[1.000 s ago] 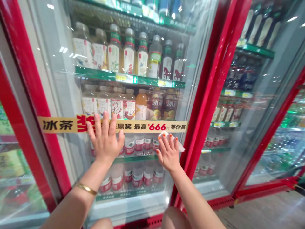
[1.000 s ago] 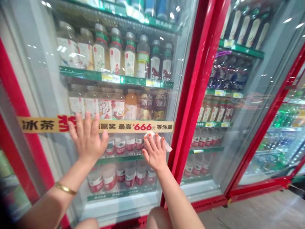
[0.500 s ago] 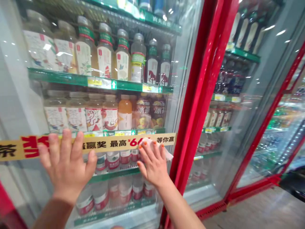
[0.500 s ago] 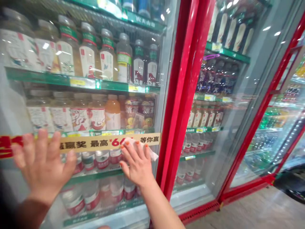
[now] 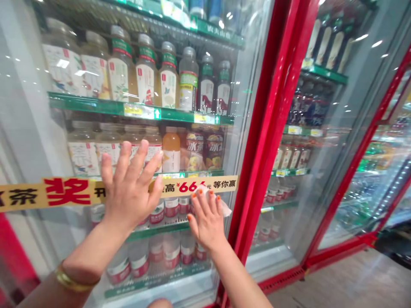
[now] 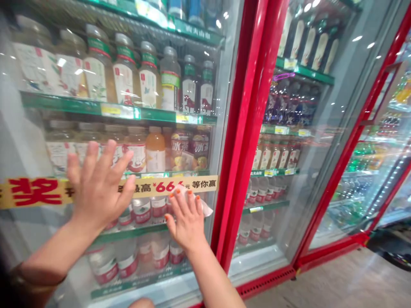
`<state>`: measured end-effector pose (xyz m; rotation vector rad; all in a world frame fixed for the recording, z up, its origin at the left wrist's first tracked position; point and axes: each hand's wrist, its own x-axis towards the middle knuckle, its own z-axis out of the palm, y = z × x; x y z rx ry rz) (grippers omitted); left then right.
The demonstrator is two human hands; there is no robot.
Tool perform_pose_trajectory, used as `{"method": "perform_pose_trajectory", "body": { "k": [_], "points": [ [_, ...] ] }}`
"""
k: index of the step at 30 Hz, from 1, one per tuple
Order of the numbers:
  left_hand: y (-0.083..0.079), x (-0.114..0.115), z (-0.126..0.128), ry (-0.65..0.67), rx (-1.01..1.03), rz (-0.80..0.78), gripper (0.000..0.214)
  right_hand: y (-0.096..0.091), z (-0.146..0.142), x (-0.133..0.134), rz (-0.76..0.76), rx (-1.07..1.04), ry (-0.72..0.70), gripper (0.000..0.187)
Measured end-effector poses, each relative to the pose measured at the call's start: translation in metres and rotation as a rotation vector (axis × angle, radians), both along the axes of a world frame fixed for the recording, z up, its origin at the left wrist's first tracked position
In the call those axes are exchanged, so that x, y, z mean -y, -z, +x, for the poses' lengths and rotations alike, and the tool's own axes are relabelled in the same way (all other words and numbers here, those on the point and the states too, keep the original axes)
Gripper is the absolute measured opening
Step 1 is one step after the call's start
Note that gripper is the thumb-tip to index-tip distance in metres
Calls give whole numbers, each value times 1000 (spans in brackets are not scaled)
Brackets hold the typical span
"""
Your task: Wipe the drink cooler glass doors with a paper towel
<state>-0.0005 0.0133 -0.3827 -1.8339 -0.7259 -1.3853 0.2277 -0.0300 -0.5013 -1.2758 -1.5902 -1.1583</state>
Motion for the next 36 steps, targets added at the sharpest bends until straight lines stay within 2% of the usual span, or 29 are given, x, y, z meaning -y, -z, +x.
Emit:
{"method": "perform_pose_trajectory", "body": {
  "k": [1, 3, 5, 7, 8, 9, 11, 13, 15, 17, 20, 22, 23, 25, 27, 29, 30, 31, 33, 36],
  "points": [
    [-6, -3, 3, -6, -26, -5, 85, -9, 11, -1, 19, -75, 46, 73],
    [-11, -8, 7, -22, -39, -10, 86, -41, 24, -9, 67, -224, 124, 77],
    [-10, -11, 8, -36, -19, -15, 86, -76, 21, -18, 105, -290, 151, 77],
    [-7, -11, 8, -39, 1, -18, 84, -95, 3, -25, 116, -232, 134, 77],
    [-5, -11, 8, -34, 5, -21, 83, -94, -7, -26, 113, -167, 116, 77],
    [-4, -11, 8, -26, 7, -23, 81, -85, -16, -26, 108, -92, 92, 78],
    [-3, -10, 10, -6, 11, -32, 79, -51, -24, -20, 93, 34, 44, 81],
    [-2, -10, 11, 14, 27, -36, 78, -14, -15, -10, 87, 82, 21, 84],
    [-2, -11, 11, 16, 43, -34, 80, 7, 5, -2, 83, 36, 36, 84],
    [-2, -11, 11, -5, 39, -20, 81, 0, 22, -3, 81, -84, 71, 82],
    [-2, -11, 11, -41, 17, 2, 83, -47, 26, -14, 116, -269, 115, 79],
    [-4, -10, 11, -41, 15, 10, 84, -76, 14, -18, 142, -267, 112, 79],
    [-5, -10, 10, -37, 15, 14, 84, -83, 7, -19, 143, -211, 93, 79],
    [-6, -8, 9, -29, 12, 16, 84, -78, -4, -16, 110, -24, 24, 80],
    [-1, -5, 6, -17, 12, 11, 84, -54, -2, -10, 89, 106, -33, 81],
    [12, -2, 1, -3, 33, -18, 84, -32, 12, -3, 96, 58, -13, 81],
    [21, -1, -2, -5, 57, -35, 83, -27, 20, -1, 105, -12, 19, 81],
    [31, -1, -6, -15, 88, -50, 83, -29, 27, -1, 109, -89, 52, 81],
    [50, -1, -12, -52, 151, -81, 86, -47, 31, -4, 100, -205, 93, 82],
    [69, -6, -18, -85, 199, -100, 92, -79, 9, -14, 85, -221, 94, 82]
  ]
}}
